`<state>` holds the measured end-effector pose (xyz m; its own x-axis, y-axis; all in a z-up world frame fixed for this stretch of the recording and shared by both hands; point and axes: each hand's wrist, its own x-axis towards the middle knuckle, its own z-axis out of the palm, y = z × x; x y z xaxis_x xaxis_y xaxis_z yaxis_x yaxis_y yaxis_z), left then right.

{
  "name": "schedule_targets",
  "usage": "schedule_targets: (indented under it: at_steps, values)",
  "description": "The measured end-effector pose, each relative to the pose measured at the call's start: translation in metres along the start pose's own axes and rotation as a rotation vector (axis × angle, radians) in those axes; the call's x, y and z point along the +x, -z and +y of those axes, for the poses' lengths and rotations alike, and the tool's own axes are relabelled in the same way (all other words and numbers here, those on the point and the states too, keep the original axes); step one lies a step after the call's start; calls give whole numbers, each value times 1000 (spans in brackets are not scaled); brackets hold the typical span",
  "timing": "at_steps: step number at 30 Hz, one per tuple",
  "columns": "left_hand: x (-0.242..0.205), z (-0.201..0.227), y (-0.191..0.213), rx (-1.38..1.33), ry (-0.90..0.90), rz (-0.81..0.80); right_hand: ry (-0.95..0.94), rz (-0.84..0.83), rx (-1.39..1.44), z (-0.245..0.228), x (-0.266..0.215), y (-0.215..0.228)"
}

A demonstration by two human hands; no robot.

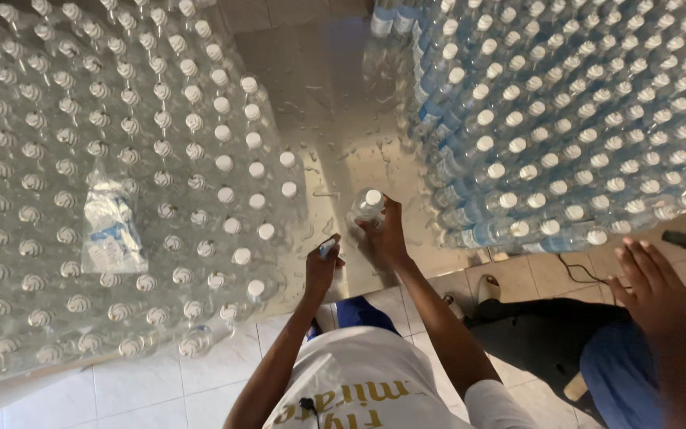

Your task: The person stands between two large stacks of plastic water bottles and repeatedly applies small labels to the caps of the bottles on the left stack. They pick up a bottle, apply a label, and place it back in the stack while another person works on the right stack.

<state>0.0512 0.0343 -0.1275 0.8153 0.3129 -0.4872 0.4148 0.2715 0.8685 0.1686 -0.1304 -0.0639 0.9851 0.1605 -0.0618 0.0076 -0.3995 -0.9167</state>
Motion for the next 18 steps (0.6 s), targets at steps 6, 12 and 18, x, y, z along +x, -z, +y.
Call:
schedule_targets:
  at_steps: [6, 12, 18]
  values:
    - [-13, 3, -5, -1, 52, 10, 144, 183, -183, 29, 177, -5]
    - [-55, 75, -23, -64, 192, 75, 324, 450, -344, 71, 390, -10]
    - [-41, 20, -22, -242, 202, 152, 131, 448, -164, 40, 475, -5]
